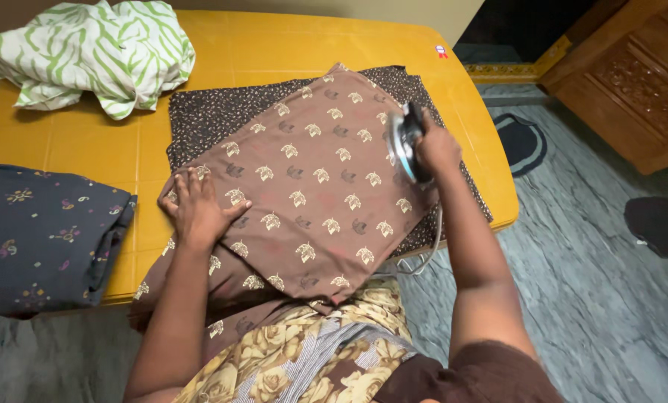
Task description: The person irons a brown patterned garment on a yellow table. They repeatedly smooth the fabric, fold sections, and use an electric iron to press the material flat. The person adjusts the garment several times to ensure even coverage.
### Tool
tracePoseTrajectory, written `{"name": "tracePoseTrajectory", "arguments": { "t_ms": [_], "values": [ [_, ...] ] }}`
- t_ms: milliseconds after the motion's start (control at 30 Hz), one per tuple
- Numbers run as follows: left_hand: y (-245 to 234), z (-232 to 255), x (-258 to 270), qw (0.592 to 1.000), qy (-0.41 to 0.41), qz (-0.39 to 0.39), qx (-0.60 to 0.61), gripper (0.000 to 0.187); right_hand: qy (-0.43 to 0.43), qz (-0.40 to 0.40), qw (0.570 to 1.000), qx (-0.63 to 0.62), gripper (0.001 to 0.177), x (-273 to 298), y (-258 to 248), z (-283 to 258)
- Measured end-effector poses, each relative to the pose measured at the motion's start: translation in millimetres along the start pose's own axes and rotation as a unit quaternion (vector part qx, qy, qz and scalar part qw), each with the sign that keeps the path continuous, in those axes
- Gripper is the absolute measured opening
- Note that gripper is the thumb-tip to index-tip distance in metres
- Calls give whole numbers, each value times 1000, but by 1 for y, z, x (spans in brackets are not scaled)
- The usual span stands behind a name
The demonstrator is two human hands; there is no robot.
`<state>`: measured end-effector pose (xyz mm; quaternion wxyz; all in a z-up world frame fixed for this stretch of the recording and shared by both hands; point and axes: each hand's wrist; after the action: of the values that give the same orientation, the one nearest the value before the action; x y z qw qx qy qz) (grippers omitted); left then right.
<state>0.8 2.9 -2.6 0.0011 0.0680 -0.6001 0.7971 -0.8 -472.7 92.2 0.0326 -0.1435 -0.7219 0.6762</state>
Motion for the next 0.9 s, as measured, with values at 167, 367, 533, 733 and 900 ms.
{"name": "tracePoseTrajectory", "arguments": {
  "t_ms": [167, 367, 533, 733, 900],
  "values": [
    [5, -3, 0, 1000, 6, 11, 0, 119, -64, -112, 988, -80, 54, 90, -2, -71],
    [7, -6, -1, 999, 16, 36, -7, 117, -209, -130, 968, -58, 56, 190, -19, -94],
    [11, -7, -2, 1000, 14, 23, -10, 118, -102, -44, 992, -53, 47, 159, -7, -36],
    [4, -2, -1, 1000, 11, 21, -12, 117, 63, 27, 997, -22, 58, 62, -2, 82],
    [1, -2, 2, 1000, 5, 15, -17, 118, 99, 28, 994, 46, 60, 27, 6, 79]
  ]
}}
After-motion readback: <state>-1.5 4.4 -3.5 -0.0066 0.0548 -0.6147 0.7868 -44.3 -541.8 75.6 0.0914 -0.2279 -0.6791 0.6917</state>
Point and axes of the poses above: each hand's wrist, its own x-axis away from the middle knuckle, its own y-axis out of the palm, z = x × y, and after that the axes turned 9 degrees about -y, right-handed
